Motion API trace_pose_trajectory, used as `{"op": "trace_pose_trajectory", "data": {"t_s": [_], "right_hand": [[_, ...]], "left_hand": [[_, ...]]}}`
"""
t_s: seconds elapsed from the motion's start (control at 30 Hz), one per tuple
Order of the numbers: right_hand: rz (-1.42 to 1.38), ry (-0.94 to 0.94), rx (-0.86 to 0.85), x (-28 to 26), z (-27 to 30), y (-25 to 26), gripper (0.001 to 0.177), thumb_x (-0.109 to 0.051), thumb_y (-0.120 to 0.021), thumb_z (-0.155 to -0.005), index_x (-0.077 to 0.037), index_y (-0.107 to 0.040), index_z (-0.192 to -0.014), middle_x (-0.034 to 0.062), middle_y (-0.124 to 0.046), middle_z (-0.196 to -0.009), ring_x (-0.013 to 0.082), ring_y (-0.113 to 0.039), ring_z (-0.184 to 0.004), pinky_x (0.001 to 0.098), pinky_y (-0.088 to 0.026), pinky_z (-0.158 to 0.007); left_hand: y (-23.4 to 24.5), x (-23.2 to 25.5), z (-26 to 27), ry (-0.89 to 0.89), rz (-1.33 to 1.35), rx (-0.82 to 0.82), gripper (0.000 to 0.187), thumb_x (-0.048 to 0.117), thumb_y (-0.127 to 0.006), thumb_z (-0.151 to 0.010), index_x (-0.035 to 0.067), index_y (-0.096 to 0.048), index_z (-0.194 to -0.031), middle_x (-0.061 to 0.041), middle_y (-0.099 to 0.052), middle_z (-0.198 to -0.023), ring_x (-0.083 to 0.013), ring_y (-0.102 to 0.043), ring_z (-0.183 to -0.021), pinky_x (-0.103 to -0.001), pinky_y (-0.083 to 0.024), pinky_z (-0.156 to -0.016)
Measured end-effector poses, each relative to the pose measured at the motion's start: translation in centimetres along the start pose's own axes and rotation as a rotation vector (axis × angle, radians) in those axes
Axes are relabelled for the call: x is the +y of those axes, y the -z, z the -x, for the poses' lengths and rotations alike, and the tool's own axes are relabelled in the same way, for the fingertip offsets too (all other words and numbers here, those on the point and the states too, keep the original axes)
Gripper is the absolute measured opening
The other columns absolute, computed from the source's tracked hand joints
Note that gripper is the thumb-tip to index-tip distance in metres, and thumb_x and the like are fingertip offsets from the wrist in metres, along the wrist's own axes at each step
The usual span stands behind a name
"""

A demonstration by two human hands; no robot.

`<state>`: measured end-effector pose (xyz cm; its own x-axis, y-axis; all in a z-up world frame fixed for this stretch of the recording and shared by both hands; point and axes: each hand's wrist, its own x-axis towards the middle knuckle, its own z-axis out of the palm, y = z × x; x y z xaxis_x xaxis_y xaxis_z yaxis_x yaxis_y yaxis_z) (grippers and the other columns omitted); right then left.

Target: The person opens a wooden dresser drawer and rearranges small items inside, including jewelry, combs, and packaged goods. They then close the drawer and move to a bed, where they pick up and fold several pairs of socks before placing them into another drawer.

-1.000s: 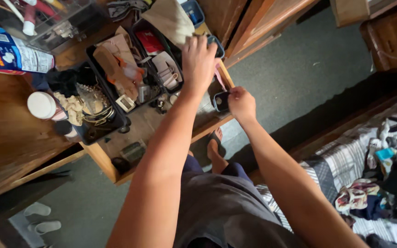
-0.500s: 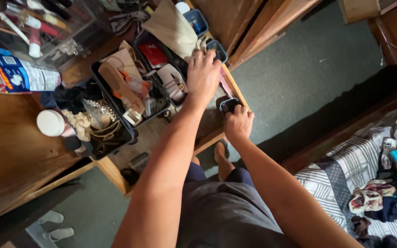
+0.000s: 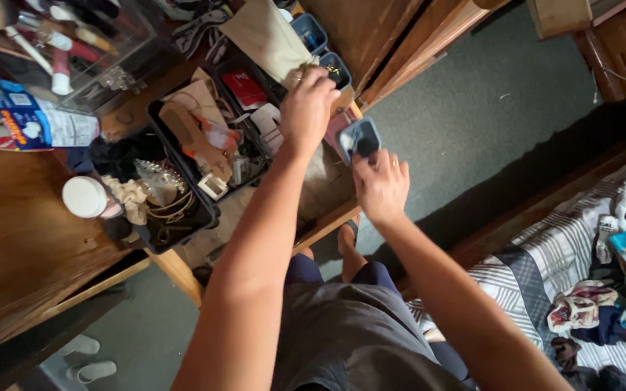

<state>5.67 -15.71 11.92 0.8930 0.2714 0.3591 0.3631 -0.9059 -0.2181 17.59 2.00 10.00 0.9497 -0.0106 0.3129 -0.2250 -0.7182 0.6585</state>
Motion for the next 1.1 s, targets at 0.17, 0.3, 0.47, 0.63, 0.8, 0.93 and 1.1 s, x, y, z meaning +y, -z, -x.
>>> {"op": "trace_pose_trajectory", "data": {"t_s": [0.17, 0.3, 0.47, 0.63, 0.8, 0.93, 1.1], "right_hand": [[0.082, 0.088, -0.037, 0.3, -4.9, -2.3, 0.016, -0.032, -0.075, -0.095, -0.018, -0.073, -0.087, 0.0084, -0.057, -0.088, 0.0263, -0.063, -0.078, 0.0413, -0.045, -0.067], [0.072, 0.116, -0.083, 0.6, -6.4, -4.5, 0.02, -0.036, -0.072, -0.093, -0.018, -0.076, -0.089, 0.0123, -0.058, -0.093, 0.0289, -0.066, -0.078, 0.0409, -0.05, -0.069], [0.128, 0.098, -0.256, 1.0, -6.7, -5.9, 0.012, -0.023, -0.068, -0.089, -0.017, -0.076, -0.095, 0.0151, -0.059, -0.101, 0.0303, -0.068, -0.08, 0.0401, -0.056, -0.072], [0.104, 0.084, -0.298, 1.5, -8.7, -7.0, 0.018, -0.011, -0.061, -0.091, -0.016, -0.074, -0.102, 0.0157, -0.058, -0.107, 0.0322, -0.07, -0.085, 0.0435, -0.057, -0.074], [-0.074, -0.047, -0.23, 1.2, -7.9, -5.9, 0.03, -0.007, -0.058, -0.094, -0.011, -0.063, -0.123, 0.0193, -0.056, -0.113, 0.0389, -0.067, -0.096, 0.0481, -0.056, -0.079], [-0.19, -0.06, -0.132, 1.4, -6.3, -4.4, 0.035, -0.008, -0.061, -0.099, -0.003, -0.053, -0.133, 0.0229, -0.055, -0.114, 0.0426, -0.063, -0.103, 0.0508, -0.054, -0.08], [-0.401, -0.224, 0.038, 3.3, -3.6, -4.2, 0.035, -0.005, -0.069, -0.095, -0.004, -0.053, -0.126, 0.0215, -0.058, -0.117, 0.0414, -0.062, -0.103, 0.0486, -0.053, -0.085]], "left_hand": [[4.9, 1.6, 2.4, -0.011, -0.025, 0.315, 0.008, 0.012, -0.076, -0.095, 0.011, -0.07, -0.101, -0.004, -0.067, -0.115, -0.0317, -0.065, -0.108, -0.041, -0.054, -0.091], [8.5, 2.8, 6.8, 0.008, -0.068, 0.367, 0.009, 0.009, -0.075, -0.097, 0.008, -0.068, -0.102, -0.007, -0.067, -0.11, -0.0313, -0.065, -0.106, -0.046, -0.052, -0.093], [9.8, 3.8, 13.4, 0.248, -0.018, 0.371, 0.007, 0.011, -0.075, -0.097, 0.006, -0.071, -0.101, -0.01, -0.07, -0.112, -0.0316, -0.065, -0.101, -0.042, -0.053, -0.081], [9.7, 4.2, 17.2, 0.308, -0.007, 0.37, 0.006, 0.014, -0.074, -0.098, 0.008, -0.073, -0.1, -0.01, -0.07, -0.112, -0.0303, -0.066, -0.103, -0.041, -0.055, -0.086], [10.2, 6.5, 18.4, 0.301, 0.01, 0.361, 0.008, 0.015, -0.073, -0.097, 0.008, -0.073, -0.102, -0.009, -0.069, -0.11, -0.0313, -0.066, -0.103, -0.042, -0.054, -0.089], [10.5, 7.3, 19.1, 0.296, 0.022, 0.326, 0.008, 0.013, -0.073, -0.095, 0.007, -0.073, -0.101, -0.01, -0.07, -0.109, -0.033, -0.066, -0.104, -0.043, -0.054, -0.088], [7.7, 5.8, 21.9, 0.305, 0.032, 0.277, 0.009, 0.012, -0.073, -0.096, 0.008, -0.073, -0.104, -0.011, -0.07, -0.11, -0.0343, -0.068, -0.101, -0.042, -0.055, -0.086]]}}
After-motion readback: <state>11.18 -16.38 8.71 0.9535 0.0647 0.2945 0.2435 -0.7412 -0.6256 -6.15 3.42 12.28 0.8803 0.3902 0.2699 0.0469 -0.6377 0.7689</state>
